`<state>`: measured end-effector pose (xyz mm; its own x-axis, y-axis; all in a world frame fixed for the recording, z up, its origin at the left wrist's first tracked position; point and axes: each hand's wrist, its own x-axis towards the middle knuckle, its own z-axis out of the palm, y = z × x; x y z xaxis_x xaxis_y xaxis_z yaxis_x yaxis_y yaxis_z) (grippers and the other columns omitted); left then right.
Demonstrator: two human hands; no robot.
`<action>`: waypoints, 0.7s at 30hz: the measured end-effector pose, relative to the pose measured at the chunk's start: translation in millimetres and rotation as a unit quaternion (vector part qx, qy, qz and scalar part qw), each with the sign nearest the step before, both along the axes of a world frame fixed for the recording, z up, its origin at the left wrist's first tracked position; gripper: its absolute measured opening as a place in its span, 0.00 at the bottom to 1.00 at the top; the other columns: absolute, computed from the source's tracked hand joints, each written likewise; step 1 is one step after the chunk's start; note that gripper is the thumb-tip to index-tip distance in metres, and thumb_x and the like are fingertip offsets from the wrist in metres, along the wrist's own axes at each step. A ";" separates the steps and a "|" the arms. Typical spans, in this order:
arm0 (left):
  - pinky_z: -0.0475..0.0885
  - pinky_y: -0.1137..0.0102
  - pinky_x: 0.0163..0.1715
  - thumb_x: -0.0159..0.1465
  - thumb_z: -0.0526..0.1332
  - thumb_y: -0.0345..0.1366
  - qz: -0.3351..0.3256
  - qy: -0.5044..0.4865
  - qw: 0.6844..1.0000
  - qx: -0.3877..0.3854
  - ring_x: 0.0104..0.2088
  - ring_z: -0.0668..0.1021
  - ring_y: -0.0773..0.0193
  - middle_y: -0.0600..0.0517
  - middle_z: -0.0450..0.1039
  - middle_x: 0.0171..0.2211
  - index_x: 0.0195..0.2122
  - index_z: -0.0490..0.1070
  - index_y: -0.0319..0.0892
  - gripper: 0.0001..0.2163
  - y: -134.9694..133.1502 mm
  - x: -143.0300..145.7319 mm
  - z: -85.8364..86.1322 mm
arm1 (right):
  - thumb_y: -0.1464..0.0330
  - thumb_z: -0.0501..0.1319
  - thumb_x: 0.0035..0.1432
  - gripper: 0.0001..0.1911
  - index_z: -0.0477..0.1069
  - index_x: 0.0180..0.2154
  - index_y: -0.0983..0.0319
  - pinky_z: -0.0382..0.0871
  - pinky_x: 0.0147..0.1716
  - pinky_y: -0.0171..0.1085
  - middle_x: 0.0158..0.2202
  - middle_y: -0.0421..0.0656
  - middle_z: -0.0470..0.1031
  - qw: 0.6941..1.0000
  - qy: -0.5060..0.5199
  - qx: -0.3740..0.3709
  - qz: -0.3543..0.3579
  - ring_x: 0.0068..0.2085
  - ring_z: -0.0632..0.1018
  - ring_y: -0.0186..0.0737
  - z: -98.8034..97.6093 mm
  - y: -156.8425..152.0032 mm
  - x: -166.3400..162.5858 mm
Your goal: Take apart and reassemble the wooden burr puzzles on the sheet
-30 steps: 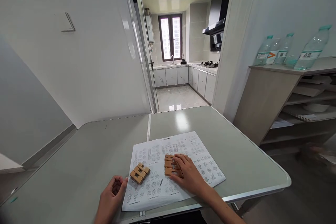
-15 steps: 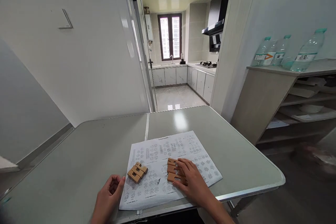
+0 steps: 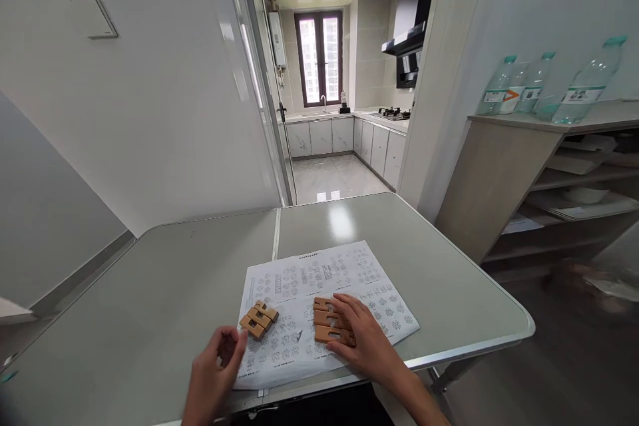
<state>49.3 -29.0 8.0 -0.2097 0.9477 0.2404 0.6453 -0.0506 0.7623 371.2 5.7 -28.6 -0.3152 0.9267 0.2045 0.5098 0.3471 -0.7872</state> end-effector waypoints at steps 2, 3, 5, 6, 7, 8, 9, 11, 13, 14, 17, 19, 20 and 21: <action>0.68 0.71 0.26 0.66 0.60 0.53 -0.064 0.007 0.998 -0.013 0.23 0.71 0.63 0.56 0.69 0.23 0.31 0.68 0.47 0.15 -1.8 19.4 3.7 | 0.62 0.65 0.63 0.26 0.67 0.62 0.51 0.66 0.64 0.52 0.67 0.46 0.64 0.999 0.025 0.016 -0.016 0.67 0.67 0.52 0.2 -3.1 1.1; 0.68 0.71 0.25 0.65 0.61 0.52 -0.092 0.009 0.996 -0.020 0.22 0.71 0.62 0.55 0.71 0.23 0.32 0.70 0.47 0.14 -1.7 29.4 5.2 | 0.62 0.64 0.64 0.22 0.69 0.59 0.52 0.67 0.64 0.52 0.66 0.46 0.65 0.999 0.034 0.030 -0.030 0.66 0.68 0.52 -0.5 -4.5 2.0; 0.69 0.71 0.27 0.67 0.61 0.50 -0.144 0.019 0.988 -0.045 0.23 0.73 0.62 0.53 0.74 0.26 0.34 0.71 0.47 0.12 0.6 48.4 7.5 | 0.61 0.62 0.66 0.16 0.73 0.54 0.53 0.68 0.63 0.53 0.63 0.47 0.69 0.995 0.043 0.062 -0.066 0.64 0.70 0.53 -3.3 -6.8 4.7; 0.69 0.71 0.27 0.67 0.60 0.49 -0.170 0.025 0.984 -0.052 0.24 0.74 0.62 0.53 0.75 0.26 0.35 0.72 0.46 0.12 2.6 56.8 8.1 | 0.61 0.62 0.66 0.13 0.74 0.51 0.53 0.68 0.62 0.53 0.61 0.48 0.70 0.993 0.046 0.073 -0.084 0.63 0.71 0.53 -5.1 -7.6 6.3; 0.69 0.71 0.27 0.67 0.60 0.48 -0.196 0.038 0.978 -0.058 0.24 0.74 0.62 0.53 0.75 0.26 0.36 0.72 0.46 0.11 4.8 64.5 8.3 | 0.60 0.61 0.67 0.11 0.75 0.49 0.54 0.69 0.61 0.53 0.59 0.48 0.72 0.991 0.050 0.077 -0.097 0.61 0.72 0.53 -6.7 -8.3 8.0; 0.69 0.70 0.28 0.68 0.60 0.47 -0.210 0.050 0.975 -0.059 0.25 0.75 0.62 0.52 0.75 0.27 0.37 0.72 0.46 0.11 7.1 71.4 8.2 | 0.60 0.60 0.68 0.11 0.75 0.48 0.54 0.70 0.60 0.52 0.57 0.48 0.73 0.990 0.055 0.075 -0.106 0.60 0.74 0.52 -8.0 -8.9 9.7; 0.69 0.70 0.28 0.68 0.59 0.47 -0.222 0.058 0.971 -0.061 0.25 0.75 0.62 0.52 0.75 0.28 0.37 0.72 0.46 0.11 9.3 77.6 7.8 | 0.60 0.58 0.69 0.11 0.75 0.47 0.54 0.71 0.59 0.51 0.56 0.48 0.74 0.990 0.060 0.067 -0.110 0.58 0.75 0.52 -9.0 -9.2 11.2; 0.69 0.70 0.29 0.69 0.59 0.46 -0.248 0.055 0.964 -0.073 0.26 0.75 0.62 0.53 0.75 0.29 0.41 0.71 0.46 0.09 12.8 88.6 6.2 | 0.58 0.56 0.70 0.12 0.75 0.45 0.55 0.73 0.56 0.50 0.53 0.49 0.76 0.990 0.072 0.051 -0.110 0.55 0.76 0.51 -9.8 -9.5 13.4; 0.69 0.69 0.29 0.68 0.60 0.45 -0.270 0.053 0.959 -0.074 0.25 0.75 0.62 0.53 0.76 0.30 0.43 0.71 0.46 0.09 15.4 98.0 3.8 | 0.56 0.55 0.70 0.14 0.75 0.44 0.56 0.75 0.52 0.48 0.51 0.49 0.77 0.989 0.082 0.037 -0.113 0.53 0.78 0.51 -9.4 -9.0 14.3; 0.68 0.69 0.28 0.68 0.60 0.45 -0.275 0.056 0.957 -0.068 0.25 0.76 0.62 0.53 0.76 0.31 0.44 0.71 0.46 0.09 16.7 102.2 2.5 | 0.56 0.56 0.70 0.15 0.75 0.44 0.56 0.76 0.50 0.47 0.50 0.49 0.78 0.989 0.086 0.032 -0.118 0.51 0.79 0.51 -9.0 -8.6 14.4; 0.67 0.69 0.27 0.69 0.59 0.44 -0.280 0.082 0.955 -0.053 0.27 0.78 0.60 0.52 0.76 0.32 0.45 0.70 0.46 0.09 22.2 111.9 -1.3 | 0.54 0.57 0.69 0.15 0.75 0.45 0.56 0.77 0.45 0.45 0.48 0.48 0.79 0.986 0.088 0.027 -0.137 0.47 0.80 0.50 -8.7 -7.1 13.6; 0.68 0.68 0.28 0.69 0.58 0.43 -0.274 0.106 0.955 -0.043 0.29 0.79 0.59 0.51 0.75 0.32 0.45 0.70 0.46 0.08 27.8 116.1 -3.2 | 0.55 0.58 0.68 0.15 0.75 0.46 0.56 0.77 0.44 0.44 0.47 0.48 0.78 0.987 0.084 0.028 -0.136 0.46 0.80 0.49 -9.1 -6.4 12.6; 0.68 0.68 0.28 0.69 0.58 0.42 -0.269 0.117 0.955 -0.035 0.30 0.79 0.58 0.51 0.75 0.33 0.45 0.69 0.46 0.08 31.1 117.6 -3.8 | 0.55 0.59 0.68 0.14 0.75 0.46 0.56 0.77 0.44 0.44 0.48 0.48 0.78 0.988 0.081 0.028 -0.132 0.46 0.80 0.50 -9.4 -6.3 12.1; 0.69 0.67 0.29 0.70 0.57 0.41 -0.264 0.127 0.956 -0.025 0.32 0.80 0.57 0.50 0.75 0.34 0.44 0.69 0.46 0.07 34.8 118.8 -4.2 | 0.55 0.59 0.68 0.14 0.75 0.46 0.55 0.77 0.44 0.44 0.48 0.48 0.77 0.989 0.077 0.028 -0.127 0.47 0.79 0.50 -9.5 -6.4 11.7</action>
